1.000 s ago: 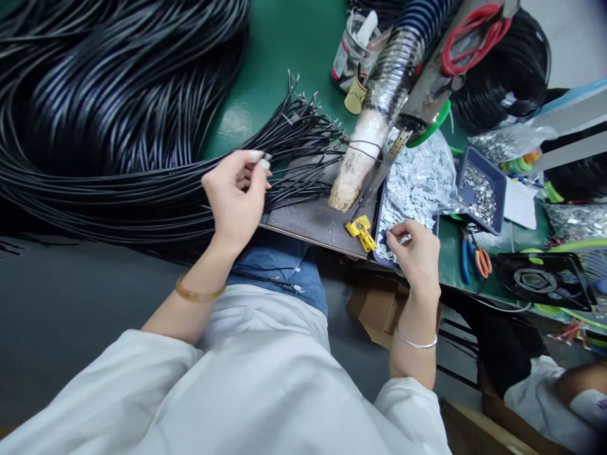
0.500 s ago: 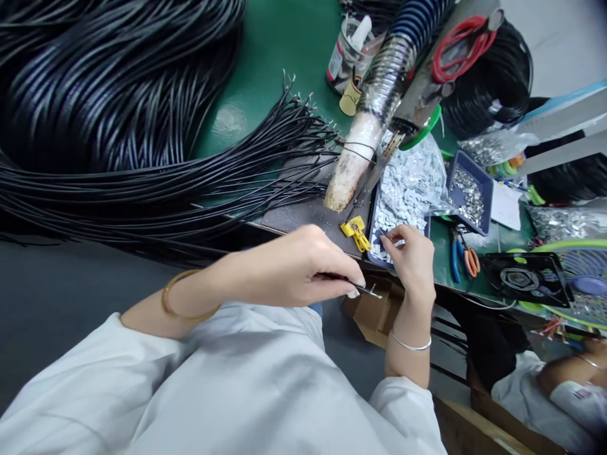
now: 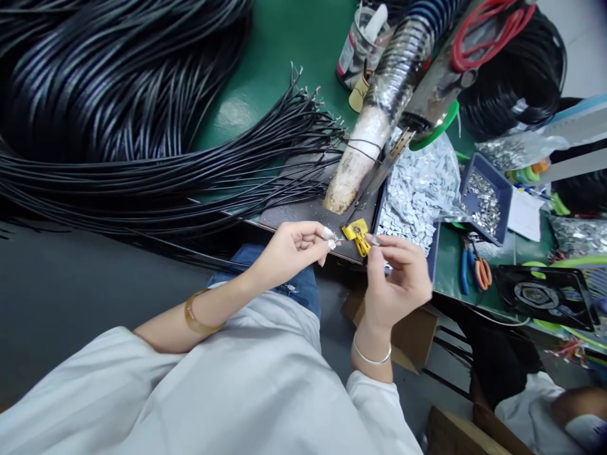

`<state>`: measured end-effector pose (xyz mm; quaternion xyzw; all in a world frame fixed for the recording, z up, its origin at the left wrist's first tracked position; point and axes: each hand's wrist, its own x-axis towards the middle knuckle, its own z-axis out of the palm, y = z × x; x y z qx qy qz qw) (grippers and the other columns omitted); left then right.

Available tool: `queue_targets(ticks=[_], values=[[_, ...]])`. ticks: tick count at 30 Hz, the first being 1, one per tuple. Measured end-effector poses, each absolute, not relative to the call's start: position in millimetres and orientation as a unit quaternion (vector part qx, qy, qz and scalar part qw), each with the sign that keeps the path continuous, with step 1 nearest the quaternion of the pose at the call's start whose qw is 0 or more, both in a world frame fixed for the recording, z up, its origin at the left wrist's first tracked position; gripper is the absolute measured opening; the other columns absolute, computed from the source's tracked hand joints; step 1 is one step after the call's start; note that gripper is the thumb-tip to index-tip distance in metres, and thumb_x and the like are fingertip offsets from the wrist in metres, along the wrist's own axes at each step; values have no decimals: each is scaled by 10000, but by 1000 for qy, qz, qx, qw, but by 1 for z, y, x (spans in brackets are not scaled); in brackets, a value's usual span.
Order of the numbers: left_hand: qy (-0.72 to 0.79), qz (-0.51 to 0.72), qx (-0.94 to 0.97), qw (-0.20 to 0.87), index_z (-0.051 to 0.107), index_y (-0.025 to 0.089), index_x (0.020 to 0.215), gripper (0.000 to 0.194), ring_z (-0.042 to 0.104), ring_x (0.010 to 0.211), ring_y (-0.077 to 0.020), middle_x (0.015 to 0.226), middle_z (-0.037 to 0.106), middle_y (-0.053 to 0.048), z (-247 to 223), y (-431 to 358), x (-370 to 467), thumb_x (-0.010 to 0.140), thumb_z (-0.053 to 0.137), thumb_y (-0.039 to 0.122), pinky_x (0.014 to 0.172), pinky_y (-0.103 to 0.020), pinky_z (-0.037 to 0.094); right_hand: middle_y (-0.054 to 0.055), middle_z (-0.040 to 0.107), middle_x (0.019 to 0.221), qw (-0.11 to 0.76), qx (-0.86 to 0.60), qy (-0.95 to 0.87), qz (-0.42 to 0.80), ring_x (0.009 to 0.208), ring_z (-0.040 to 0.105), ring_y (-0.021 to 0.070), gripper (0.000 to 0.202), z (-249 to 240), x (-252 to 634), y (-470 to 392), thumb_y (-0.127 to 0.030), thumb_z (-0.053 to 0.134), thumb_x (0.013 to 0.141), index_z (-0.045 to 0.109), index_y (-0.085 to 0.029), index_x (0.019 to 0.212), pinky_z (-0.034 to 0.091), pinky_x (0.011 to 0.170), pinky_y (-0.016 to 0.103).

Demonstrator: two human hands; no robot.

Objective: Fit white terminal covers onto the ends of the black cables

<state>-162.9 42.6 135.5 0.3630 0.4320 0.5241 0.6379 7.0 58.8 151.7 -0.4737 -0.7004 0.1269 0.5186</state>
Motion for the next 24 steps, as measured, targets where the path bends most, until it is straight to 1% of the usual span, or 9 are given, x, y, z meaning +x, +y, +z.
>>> queue_targets(ticks=[4,7,11,16,18,21,23,24], values=[[430,518,372,639,648,127,749,145,549,540,-72,589,605,25,140,44,-163,747,743,236,559,-183,455,28,705,926,494,-455,-687,277,859,696,154,51,142,-4,54,-177,678,849,697,-223,858,611,716,320],[425,503,382,649,661,124,743,164,537,545,-78,583,600,22,141,43,-163,740,761,253,562,-189,448,30,710,958,476,-446,-674,346,883,697,145,72,137,-3,56,-182,671,857,711,-232,890,615,713,291],[422,480,404,654,668,118,739,167,510,543,-72,570,587,19,141,43,-164,763,748,262,548,-182,420,27,715,969,482,-431,-677,350,890,694,142,118,135,0,56,-157,668,855,721,-246,911,611,737,290],[422,460,419,659,651,119,698,213,488,525,-71,553,558,18,142,44,-165,773,736,299,519,-179,403,37,720,976,472,-433,-703,308,898,694,167,97,136,3,52,-173,669,856,715,-241,908,610,841,377],[417,458,422,662,658,119,699,196,483,516,-70,542,549,21,141,43,-167,770,734,286,511,-177,401,42,720,984,469,-434,-703,313,907,695,170,82,136,4,53,-184,664,860,710,-236,904,610,844,377],[389,453,446,667,705,112,739,154,489,520,-71,571,584,6,139,42,-169,771,722,261,502,-179,402,40,717,1001,462,-410,-682,392,909,703,160,49,135,5,56,-208,661,866,705,-230,876,618,806,336],[372,446,477,659,726,106,731,133,523,557,-84,609,626,-16,139,41,-169,754,728,236,531,-189,432,35,717,1009,446,-379,-666,463,909,710,157,38,134,5,58,-225,669,863,703,-227,847,623,809,332],[373,450,487,649,726,103,714,123,542,582,-92,629,642,-25,140,40,-169,747,727,222,556,-195,451,34,717,1004,444,-372,-660,479,915,711,160,41,133,5,59,-229,671,861,706,-226,839,624,822,341]])
